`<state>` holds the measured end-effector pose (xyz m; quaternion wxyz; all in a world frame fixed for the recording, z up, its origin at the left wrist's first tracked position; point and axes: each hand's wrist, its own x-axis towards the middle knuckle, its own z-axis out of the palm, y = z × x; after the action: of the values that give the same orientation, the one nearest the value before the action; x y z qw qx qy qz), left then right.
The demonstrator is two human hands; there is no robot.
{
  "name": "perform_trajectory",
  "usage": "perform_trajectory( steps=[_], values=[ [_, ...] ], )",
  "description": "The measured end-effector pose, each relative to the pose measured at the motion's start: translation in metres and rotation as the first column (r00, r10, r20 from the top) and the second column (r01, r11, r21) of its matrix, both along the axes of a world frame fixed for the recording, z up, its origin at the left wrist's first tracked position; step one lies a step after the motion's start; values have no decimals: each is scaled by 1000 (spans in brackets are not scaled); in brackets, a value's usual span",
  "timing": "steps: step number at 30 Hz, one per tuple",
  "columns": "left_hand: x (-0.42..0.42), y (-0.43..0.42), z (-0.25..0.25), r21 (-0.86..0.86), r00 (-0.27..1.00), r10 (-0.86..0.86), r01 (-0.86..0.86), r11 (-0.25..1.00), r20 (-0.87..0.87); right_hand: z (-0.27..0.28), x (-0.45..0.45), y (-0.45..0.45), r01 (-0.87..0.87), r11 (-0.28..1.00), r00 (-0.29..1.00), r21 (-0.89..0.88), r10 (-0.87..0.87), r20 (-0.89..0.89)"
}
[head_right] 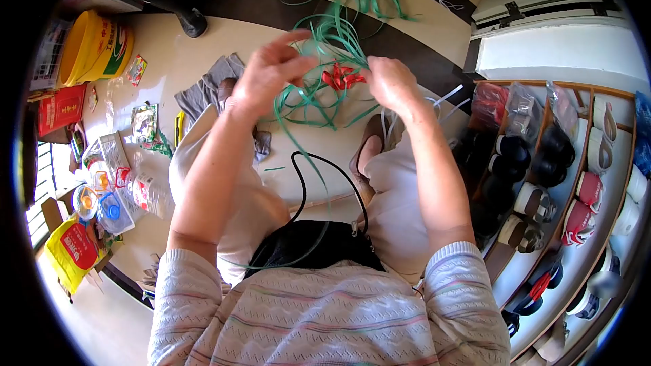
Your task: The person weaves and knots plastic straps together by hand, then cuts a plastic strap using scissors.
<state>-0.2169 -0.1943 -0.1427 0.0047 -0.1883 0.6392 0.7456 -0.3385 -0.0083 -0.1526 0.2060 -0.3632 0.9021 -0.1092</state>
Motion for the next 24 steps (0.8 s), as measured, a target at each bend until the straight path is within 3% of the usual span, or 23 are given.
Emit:
perform_trajectory(
  steps=[2,4,5,7,8,9,10,12,16,19,20,22,23,24],
  values=[
    [1,-22,-13,-157,983,161,-174,972,-89,-4,-12,15,-75,997,996,30,73,54],
    [7,-44,-13,-545,964,257,-248,801,-60,7,-12,18,-76,988,956,134,34,292],
    [12,-49,-7,-719,956,278,-129,683,92,10,-12,19,-89,979,914,184,7,405],
    [22,-51,-24,-964,968,248,-101,247,-38,7,-12,26,-37,999,708,34,2,706],
    [26,-50,-34,-996,974,206,-95,-2,-93,6,-11,29,12,999,568,-31,19,823],
    [26,-44,-33,-986,983,180,-62,153,-33,6,-6,27,55,991,465,-118,80,882],
    [25,-36,-32,-986,989,100,-123,111,-112,8,-4,25,67,990,426,-126,86,901],
    [19,-18,-27,-954,966,41,-257,158,-254,15,-2,19,87,987,346,-136,98,933],
    [17,9,-10,-900,923,-116,-319,297,-366,11,-1,16,140,986,279,-86,44,959],
    [27,38,-3,-925,898,-299,-230,304,-322,11,3,14,155,984,273,-89,44,961],
    [31,46,-12,-953,885,-376,-199,227,-274,9,7,13,122,989,284,-88,50,958],
    [33,50,-10,-956,879,-411,-145,255,-242,7,17,10,50,995,302,-90,71,951],
    [33,47,-12,-969,893,-406,-111,222,-195,5,20,9,17,1000,193,-15,11,981],
    [31,41,-16,-979,902,-404,-77,189,-149,7,24,7,-28,1000,180,-1,6,984]
  ],
)
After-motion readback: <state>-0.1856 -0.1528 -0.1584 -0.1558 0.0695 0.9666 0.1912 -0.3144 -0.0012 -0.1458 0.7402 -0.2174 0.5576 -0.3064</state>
